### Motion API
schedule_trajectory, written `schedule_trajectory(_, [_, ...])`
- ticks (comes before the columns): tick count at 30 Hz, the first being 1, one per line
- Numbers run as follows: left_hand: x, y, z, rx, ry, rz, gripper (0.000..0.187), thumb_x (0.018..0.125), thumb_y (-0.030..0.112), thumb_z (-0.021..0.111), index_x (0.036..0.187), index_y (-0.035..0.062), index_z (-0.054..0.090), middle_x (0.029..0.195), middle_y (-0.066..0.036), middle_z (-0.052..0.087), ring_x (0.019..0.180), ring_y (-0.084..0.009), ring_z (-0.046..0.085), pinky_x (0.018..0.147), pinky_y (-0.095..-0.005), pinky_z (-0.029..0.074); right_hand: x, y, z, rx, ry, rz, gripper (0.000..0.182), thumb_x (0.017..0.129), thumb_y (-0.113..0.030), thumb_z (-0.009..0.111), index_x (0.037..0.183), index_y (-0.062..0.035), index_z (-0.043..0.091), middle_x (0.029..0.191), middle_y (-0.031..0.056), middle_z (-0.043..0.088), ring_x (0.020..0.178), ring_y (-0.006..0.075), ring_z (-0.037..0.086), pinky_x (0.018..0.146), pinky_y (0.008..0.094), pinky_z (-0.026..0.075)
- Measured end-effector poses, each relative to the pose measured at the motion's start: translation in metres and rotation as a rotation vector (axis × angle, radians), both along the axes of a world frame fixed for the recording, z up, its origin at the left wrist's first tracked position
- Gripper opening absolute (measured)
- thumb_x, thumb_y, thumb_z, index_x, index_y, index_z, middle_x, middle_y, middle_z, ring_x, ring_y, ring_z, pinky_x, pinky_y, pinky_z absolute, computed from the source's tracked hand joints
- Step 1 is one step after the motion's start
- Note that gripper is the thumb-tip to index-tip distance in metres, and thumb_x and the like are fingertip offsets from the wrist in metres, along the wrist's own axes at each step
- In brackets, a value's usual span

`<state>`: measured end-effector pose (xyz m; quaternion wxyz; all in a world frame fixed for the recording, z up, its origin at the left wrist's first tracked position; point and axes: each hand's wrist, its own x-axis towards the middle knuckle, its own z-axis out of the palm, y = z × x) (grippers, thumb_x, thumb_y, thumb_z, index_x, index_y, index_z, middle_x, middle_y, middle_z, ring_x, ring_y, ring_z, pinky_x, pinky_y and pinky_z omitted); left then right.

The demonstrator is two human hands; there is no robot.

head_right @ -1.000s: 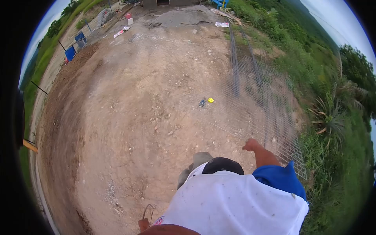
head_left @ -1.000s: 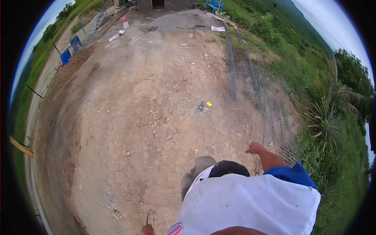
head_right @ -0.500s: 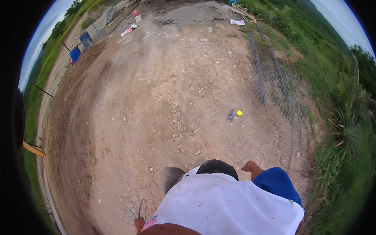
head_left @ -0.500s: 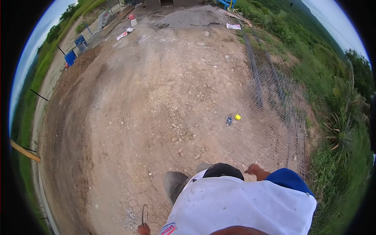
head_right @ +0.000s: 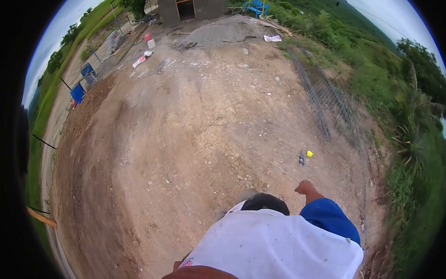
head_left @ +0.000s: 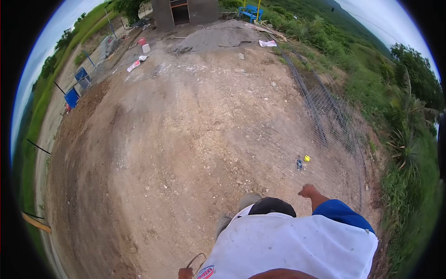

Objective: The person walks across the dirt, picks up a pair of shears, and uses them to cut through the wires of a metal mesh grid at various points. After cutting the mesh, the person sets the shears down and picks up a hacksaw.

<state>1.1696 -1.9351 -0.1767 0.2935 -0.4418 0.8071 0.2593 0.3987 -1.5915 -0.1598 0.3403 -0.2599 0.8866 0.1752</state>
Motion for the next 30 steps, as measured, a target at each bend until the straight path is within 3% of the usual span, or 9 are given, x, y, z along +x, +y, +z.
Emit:
schedule_trajectory(2, [0.013,-0.104,0.005,-0.139,0.109,-0.32,0.035,0.082,0.021,0.05,0.066,-0.0073,0.061,0.061,-0.025,0.061,0.064,-0.036,0.066,0.055,-0.0442,0.051,0.005,-0.084,0.002,-0.033,-0.03,0.005,0.056,0.078,-0.053,0.056,0.097,-0.003,0.07,0.1,0.0191,0.067,0.098,0.0303,0.063,0.084,0.0387,0.05])
schedule_trajectory(4, [-0.037,-0.182,0.057,0.039,-0.009,0.922,0.031,0.084,0.021,0.047,0.076,-0.0069,0.059,0.065,-0.027,0.061,0.061,-0.0348,0.064,0.052,-0.0414,0.052,0.016,-0.159,-0.006,-0.046,-0.089,-0.006,0.053,0.078,-0.052,0.056,0.091,-0.0022,0.071,0.09,0.0185,0.068,0.089,0.0292,0.066,0.08,0.0382,0.052])
schedule_trajectory(6, [-0.017,-0.265,0.038,-0.412,0.125,0.45,0.041,0.087,0.024,0.044,0.071,-0.0129,0.056,0.07,-0.032,0.06,0.067,-0.0376,0.064,0.054,-0.0423,0.052,0.019,-0.22,-0.034,-0.088,-0.067,-0.055,0.051,0.078,-0.051,0.058,0.082,-0.001,0.071,0.078,0.0165,0.068,0.075,0.028,0.068,0.074,0.037,0.053])
schedule_trajectory(8, [-0.017,-0.332,0.026,-0.484,0.115,0.689,0.049,0.087,0.031,0.052,0.079,-0.0176,0.058,0.068,-0.033,0.059,0.071,-0.0464,0.062,0.061,-0.0507,0.047,0.025,-0.276,-0.08,-0.079,-0.085,-0.113,0.05,0.079,-0.049,0.06,0.082,-0.0011,0.071,0.078,0.0164,0.068,0.076,0.0279,0.068,0.072,0.0377,0.054])
schedule_trajectory(10, [-0.014,-0.389,0.008,-0.534,0.205,0.54,0.051,0.087,0.032,0.053,0.073,-0.0165,0.057,0.063,-0.031,0.057,0.062,-0.0453,0.061,0.054,-0.0498,0.046,0.015,-0.338,-0.121,-0.08,-0.177,-0.192,0.045,0.08,-0.046,0.061,0.085,-0.0022,0.071,0.081,0.0159,0.068,0.078,0.0273,0.068,0.073,0.0385,0.054])
schedule_trajectory(12, [-0.062,-0.408,0.058,-0.339,0.0,0.947,0.051,0.087,0.033,0.052,0.075,-0.0171,0.057,0.063,-0.03,0.058,0.056,-0.0412,0.062,0.051,-0.0488,0.046,0.023,-0.395,-0.163,-0.056,-0.363,-0.337,0.038,0.082,-0.04,0.061,0.09,-0.0045,0.071,0.087,0.0149,0.069,0.083,0.0262,0.068,0.074,0.0395,0.054])
schedule_trajectory(17, [-0.119,-0.567,0.013,-0.204,-0.079,0.931,0.047,0.084,0.032,0.053,0.078,-0.014,0.061,0.066,-0.027,0.061,0.059,-0.0369,0.064,0.051,-0.0422,0.052,0.003,-0.517,-0.279,0.062,-0.299,0.157,0.036,0.08,-0.034,0.06,0.102,-0.0078,0.069,0.106,0.0137,0.066,0.1,0.0286,0.064,0.081,0.0395,0.052])
schedule_trajectory(26, [-0.238,-0.926,-0.04,0.28,-0.253,0.332,0.038,0.085,0.03,0.052,0.085,-0.0052,0.066,0.077,-0.02,0.066,0.06,-0.0313,0.066,0.052,-0.0384,0.056,-0.008,-0.814,-0.182,0.011,-0.184,-0.462,0.064,0.069,-0.052,0.072,0.102,0.003,0.066,0.104,0.0208,0.066,0.104,0.0308,0.062,0.084,0.0383,0.05])
schedule_trajectory(30, [-0.31,-1.101,-0.083,0.126,-0.12,0.313,0.041,0.084,0.032,0.053,0.091,-0.0072,0.065,0.089,-0.026,0.065,0.073,-0.0365,0.067,0.062,-0.0421,0.056,-0.051,-0.872,-0.255,-0.012,-0.152,-0.32,0.064,0.071,-0.052,0.069,0.104,0.0027,0.066,0.108,0.0245,0.063,0.105,0.0355,0.06,0.088,0.0397,0.048])
